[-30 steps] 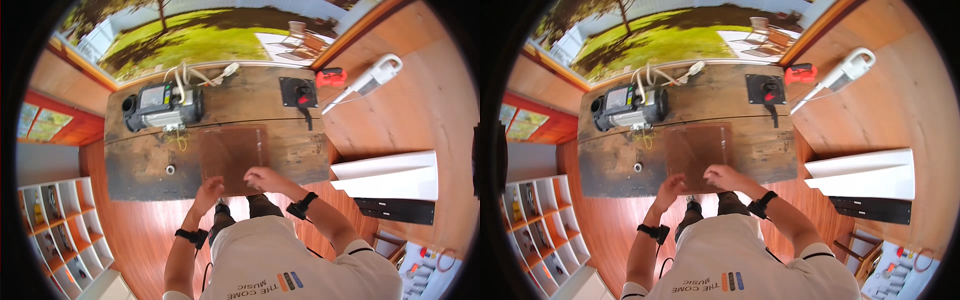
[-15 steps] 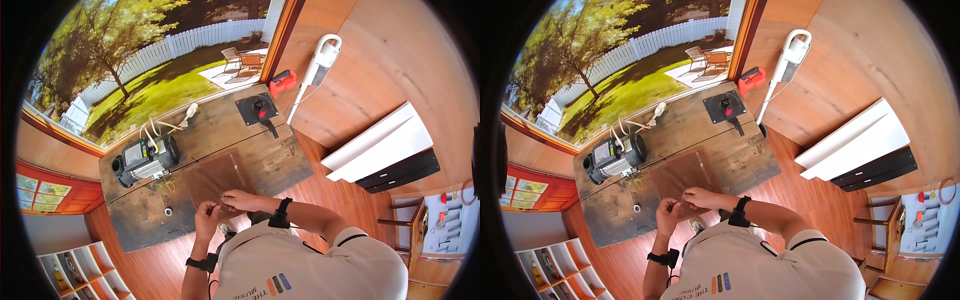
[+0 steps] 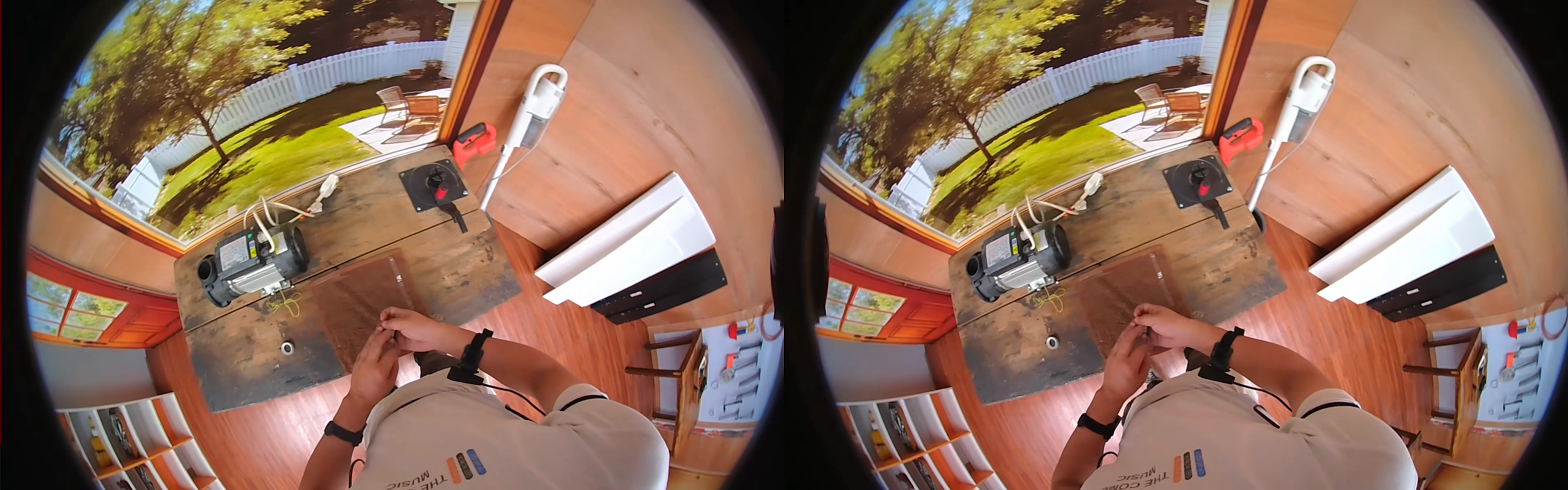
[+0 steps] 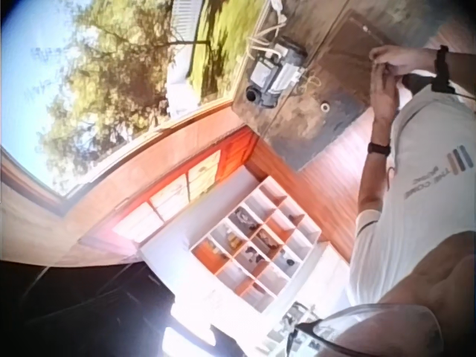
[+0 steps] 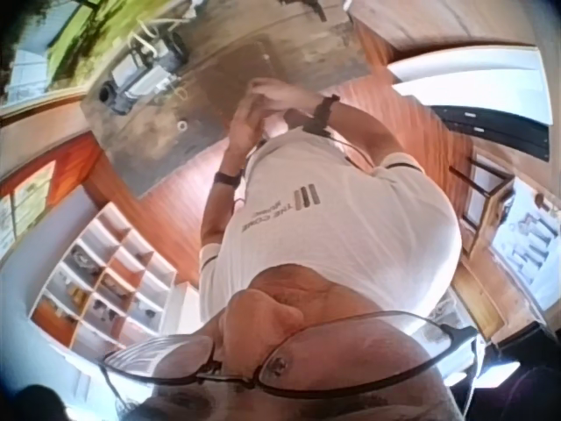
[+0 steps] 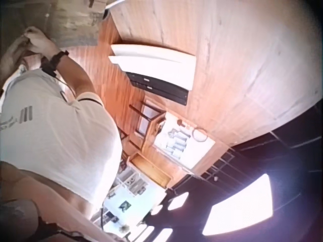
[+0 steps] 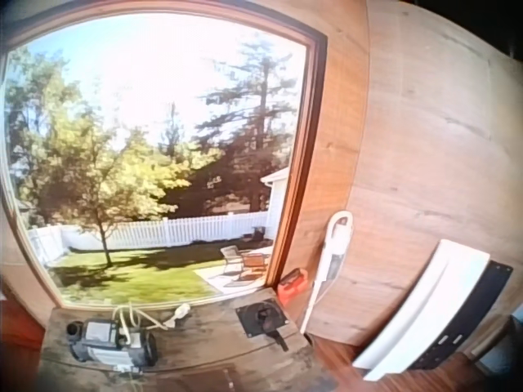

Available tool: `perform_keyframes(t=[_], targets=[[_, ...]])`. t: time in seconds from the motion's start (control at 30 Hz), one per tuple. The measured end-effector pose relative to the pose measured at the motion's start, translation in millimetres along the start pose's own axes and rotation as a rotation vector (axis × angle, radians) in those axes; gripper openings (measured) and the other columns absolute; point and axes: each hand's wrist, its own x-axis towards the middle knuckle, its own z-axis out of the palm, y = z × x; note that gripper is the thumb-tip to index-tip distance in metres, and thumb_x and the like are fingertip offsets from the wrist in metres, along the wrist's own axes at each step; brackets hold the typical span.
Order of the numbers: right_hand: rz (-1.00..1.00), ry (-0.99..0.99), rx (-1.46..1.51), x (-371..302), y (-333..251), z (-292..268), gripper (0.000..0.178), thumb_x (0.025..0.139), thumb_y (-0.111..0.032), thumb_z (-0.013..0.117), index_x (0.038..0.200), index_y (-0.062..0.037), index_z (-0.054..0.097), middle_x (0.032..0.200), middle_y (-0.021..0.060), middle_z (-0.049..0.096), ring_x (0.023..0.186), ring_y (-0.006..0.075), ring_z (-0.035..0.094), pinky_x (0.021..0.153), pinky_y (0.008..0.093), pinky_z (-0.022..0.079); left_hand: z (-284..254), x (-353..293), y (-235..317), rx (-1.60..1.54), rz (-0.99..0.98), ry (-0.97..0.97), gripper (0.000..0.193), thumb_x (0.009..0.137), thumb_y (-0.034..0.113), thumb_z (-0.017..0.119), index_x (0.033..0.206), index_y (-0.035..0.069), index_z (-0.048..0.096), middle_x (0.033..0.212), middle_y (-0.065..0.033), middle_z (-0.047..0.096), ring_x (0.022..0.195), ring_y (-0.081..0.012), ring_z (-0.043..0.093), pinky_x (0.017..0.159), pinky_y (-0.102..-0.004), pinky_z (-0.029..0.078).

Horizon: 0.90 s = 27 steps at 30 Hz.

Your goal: The recorder performs several steps to repair an electronic device, including soldering and cleaning components.

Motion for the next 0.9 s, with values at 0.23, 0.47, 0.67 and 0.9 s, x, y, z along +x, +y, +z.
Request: perform_keyframes(t=[0.23, 0.47, 0.67, 0.9], targets=[[0.108, 0.080, -0.048, -8, -13, -1, 0.014, 0.099, -0.007, 0.042, 0.103, -0.0053, 0.055, 0.090, 0.0090, 0.061, 0.073, 0.0149, 0.056, 0.065, 0.0278, 0.048, -11, -12, -9, -0.079, -0.316, 0.099, 0.018, 0.076, -0.001, 0.063, 0.094, 0.003, 0.063, 0.114, -0.0163, 0.060, 0.097, -0.0362, 0.062, 0.082, -0.0410, 0.053], [0.178, 0.055, -0.098, -5, -10, -41, 0.012, 0.101, -0.015, 0.047, 0.102, -0.0055, 0.054, 0.076, -0.0002, 0.045, 0.062, 0.0095, 0.041, 0.056, 0.0228, 0.038, 4, -48, -39, -0.103, -0.476, 0.004, 0.009, 0.081, 0.005, 0.060, 0.090, 0.004, 0.063, 0.098, -0.0141, 0.063, 0.084, -0.0365, 0.063, 0.072, -0.0433, 0.052], [0.153, 0.155, -0.445, 1, 0, -44, 0.013, 0.100, -0.012, 0.044, 0.104, -0.0035, 0.054, 0.079, 0.0016, 0.052, 0.060, 0.0086, 0.043, 0.054, 0.0229, 0.038, 24, -82, -66, -0.021, -0.617, -0.122, 0.010, 0.083, 0.012, 0.059, 0.087, 0.004, 0.063, 0.090, -0.0173, 0.064, 0.082, -0.0383, 0.063, 0.070, -0.0460, 0.052], [0.174, 0.209, -0.827, 12, -3, -43, 0.013, 0.097, -0.009, 0.049, 0.100, -0.0010, 0.058, 0.081, 0.0052, 0.061, 0.057, 0.0083, 0.049, 0.050, 0.0225, 0.039, 38, -111, -114, 0.017, -0.796, -0.084, 0.010, 0.083, 0.013, 0.059, 0.085, 0.004, 0.064, 0.085, -0.0204, 0.064, 0.082, -0.0396, 0.062, 0.070, -0.0478, 0.051]])
